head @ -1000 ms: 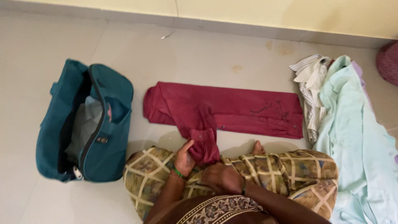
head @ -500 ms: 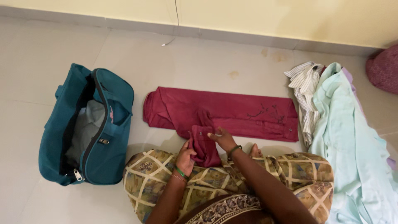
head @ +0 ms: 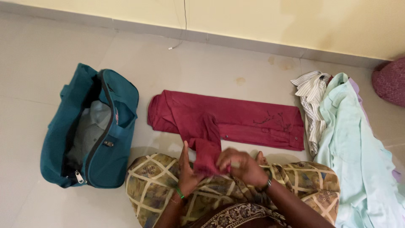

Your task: The person folds a maroon collared shirt by spreading it flat on the floor, smoothing it with their hands, and folding in the sleeves and sides before placing it in a pile with other shirts.

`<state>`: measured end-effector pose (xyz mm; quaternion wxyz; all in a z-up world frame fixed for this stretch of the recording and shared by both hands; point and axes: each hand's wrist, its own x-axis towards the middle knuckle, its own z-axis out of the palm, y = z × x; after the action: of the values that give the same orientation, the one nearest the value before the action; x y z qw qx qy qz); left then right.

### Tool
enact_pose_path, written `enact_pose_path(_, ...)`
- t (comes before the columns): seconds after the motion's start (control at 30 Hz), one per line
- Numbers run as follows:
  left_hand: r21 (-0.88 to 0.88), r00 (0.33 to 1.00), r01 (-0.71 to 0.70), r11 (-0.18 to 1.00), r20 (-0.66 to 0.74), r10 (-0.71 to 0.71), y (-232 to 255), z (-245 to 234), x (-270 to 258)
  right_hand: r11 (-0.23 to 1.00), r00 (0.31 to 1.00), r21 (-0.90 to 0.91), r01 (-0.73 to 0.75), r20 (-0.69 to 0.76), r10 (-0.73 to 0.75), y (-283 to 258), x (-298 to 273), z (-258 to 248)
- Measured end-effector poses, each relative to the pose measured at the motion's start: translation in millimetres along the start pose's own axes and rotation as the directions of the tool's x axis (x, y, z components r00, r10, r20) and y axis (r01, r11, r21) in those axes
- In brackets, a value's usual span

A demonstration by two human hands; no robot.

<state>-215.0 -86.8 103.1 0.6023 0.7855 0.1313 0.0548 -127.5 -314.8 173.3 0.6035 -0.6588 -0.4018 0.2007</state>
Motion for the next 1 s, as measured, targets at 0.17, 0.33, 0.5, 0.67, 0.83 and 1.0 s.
enact_pose_path(0.17, 0.096, 0.825, -0.562, 0.822, 0.138, 0.548, -6.1, -3.7, -21.4, 0.987, 0.974, -0.160, -0.009, 0.224, 0.045, -56.6, -31.2, 11.5)
enact_pose_path(0.33, 0.019, 0.822, -0.556, 0.831, 0.157, 0.547, 41.2, -19.6, -57.3, 0.903, 0.967, -0.429, 0.017, 0.237, 0.094, -93.9, -40.6, 19.6)
enact_pose_path(0.5, 0.030, 0.833, -0.552, 0.834, 0.079, 0.548, 74.1, 0.0, -67.6, 0.811, 0.996, -0.583, -0.052, 0.024, 0.081, -113.6, -53.1, 43.2)
enact_pose_path(0.67, -0.076, 0.783, -0.614, 0.786, 0.067, 0.618, 80.8, 27.0, -63.3, 0.674, 0.986, -0.728, -0.127, -0.168, 0.004, -105.2, -68.3, 40.1)
enact_pose_path(0.83, -0.059, 0.722, -0.646, 0.761, 0.274, 0.635, 87.1, 22.4, -49.9, 0.683, 0.963, -0.692, -0.233, -0.263, 0.062, -124.5, -74.2, 5.0)
enact_pose_path(1.0, 0.148, 0.628, -0.719, 0.679, 0.556, 0.544, 52.2, 0.5, -6.9, 0.749, 0.964, -0.608, -0.264, -0.144, 0.223, -141.6, -66.5, -14.2)
